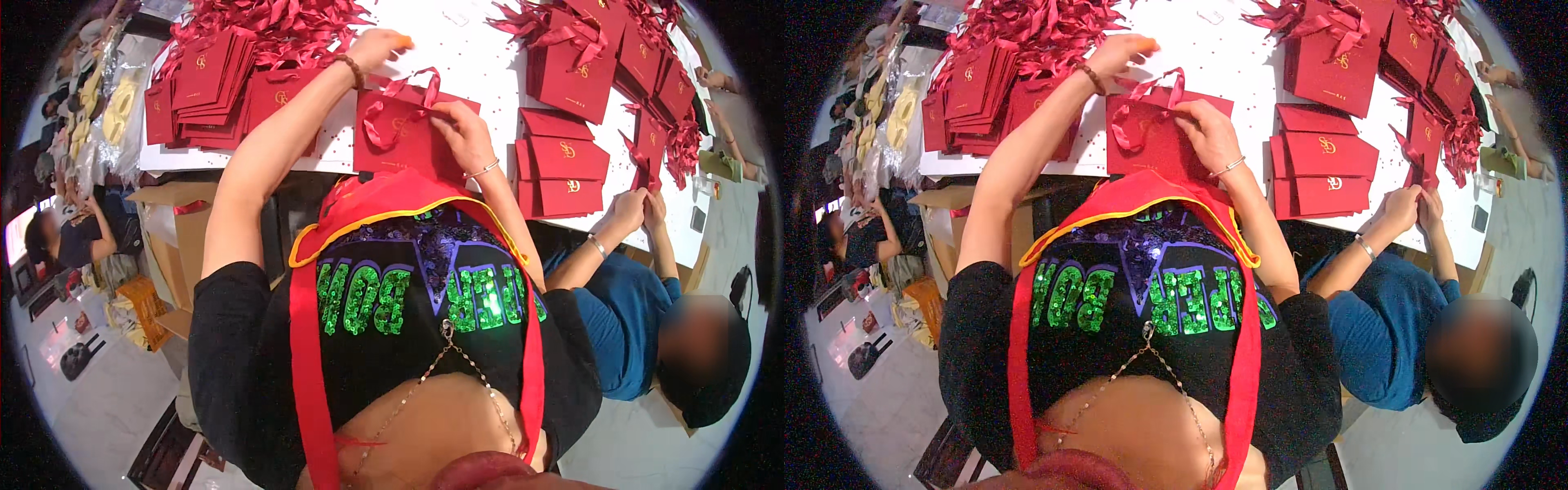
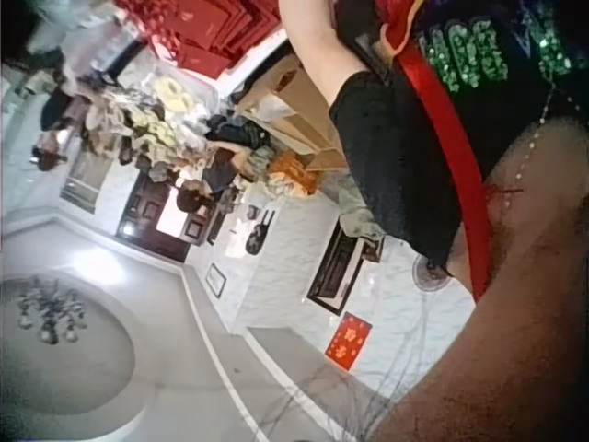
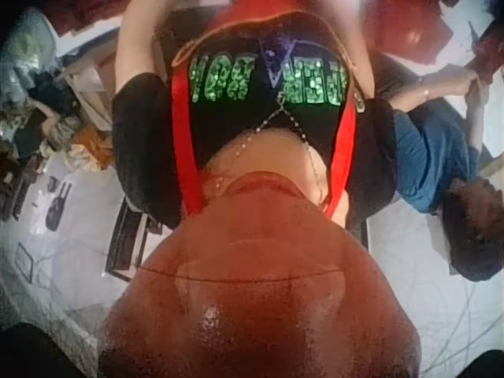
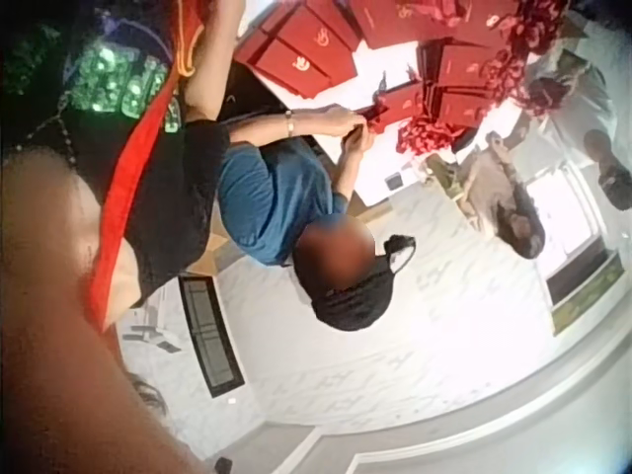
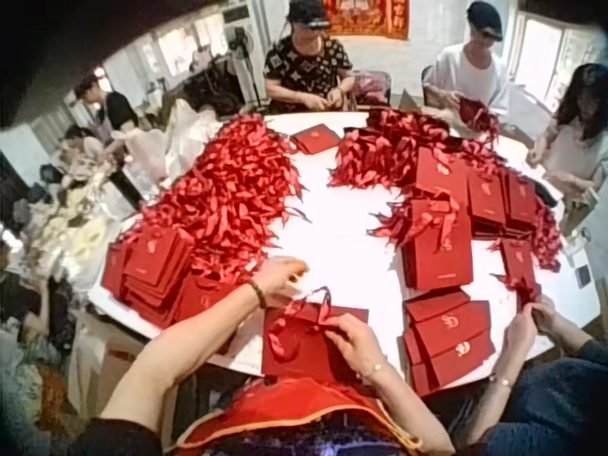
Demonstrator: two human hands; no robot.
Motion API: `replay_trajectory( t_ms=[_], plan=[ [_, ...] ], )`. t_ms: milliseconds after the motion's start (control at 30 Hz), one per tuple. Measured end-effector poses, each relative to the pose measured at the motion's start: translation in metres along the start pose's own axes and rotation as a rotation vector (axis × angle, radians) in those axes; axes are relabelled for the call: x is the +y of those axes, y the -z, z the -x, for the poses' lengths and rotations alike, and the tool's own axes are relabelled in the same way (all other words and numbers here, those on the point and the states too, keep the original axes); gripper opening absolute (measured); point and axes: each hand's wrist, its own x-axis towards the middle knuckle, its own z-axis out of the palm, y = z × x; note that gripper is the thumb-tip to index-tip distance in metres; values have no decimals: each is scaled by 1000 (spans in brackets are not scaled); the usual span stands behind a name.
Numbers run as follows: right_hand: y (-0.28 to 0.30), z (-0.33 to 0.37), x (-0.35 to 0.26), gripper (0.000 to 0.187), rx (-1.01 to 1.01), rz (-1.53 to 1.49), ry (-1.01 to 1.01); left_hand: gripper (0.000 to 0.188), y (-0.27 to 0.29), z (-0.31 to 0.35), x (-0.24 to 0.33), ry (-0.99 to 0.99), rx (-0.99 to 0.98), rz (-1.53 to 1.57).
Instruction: Tying red ribbons onto red gift bags at an assembly table.
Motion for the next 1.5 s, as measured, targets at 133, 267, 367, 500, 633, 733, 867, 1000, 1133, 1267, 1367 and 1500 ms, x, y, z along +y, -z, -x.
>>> replay_trajectory(
  t_ms=[133,267,367,500,633,733,867,1000,1133,1267,1367,1500],
  plan=[
    [1,-5,-4,21,22,218,182,42,12,-9,-23,45,-74,-270],
    [2,-3,0,22,75,257,229,29,1,9,-22,-12,-227,-153],
    [4,-2,-1,21,95,264,190,20,0,18,-17,-92,-200,-137],
    [-1,-4,0,21,35,102,101,17,6,17,-26,-99,-222,54],
    [-1,-7,-3,21,-28,40,51,22,-14,28,-6,-120,-246,-343],
    [-6,-9,-3,26,-77,106,93,20,-22,28,-14,-178,-153,-450],
    [-21,-1,13,60,135,-133,4,18,-23,21,-16,-164,-198,-284],
    [-16,2,-5,58,18,-280,-166,25,-5,9,1,-189,-86,-357],
    [-16,-2,-6,62,-61,-234,-165,28,30,-12,4,-180,61,-48],
    [-17,0,19,61,-29,-332,-253,31,26,3,23,-93,-31,43],
    [-15,-3,18,56,102,-742,-326,43,43,17,8,-179,146,331],
    [-1,-10,1,47,76,-917,-348,36,28,51,-27,17,151,46]
  ],
)
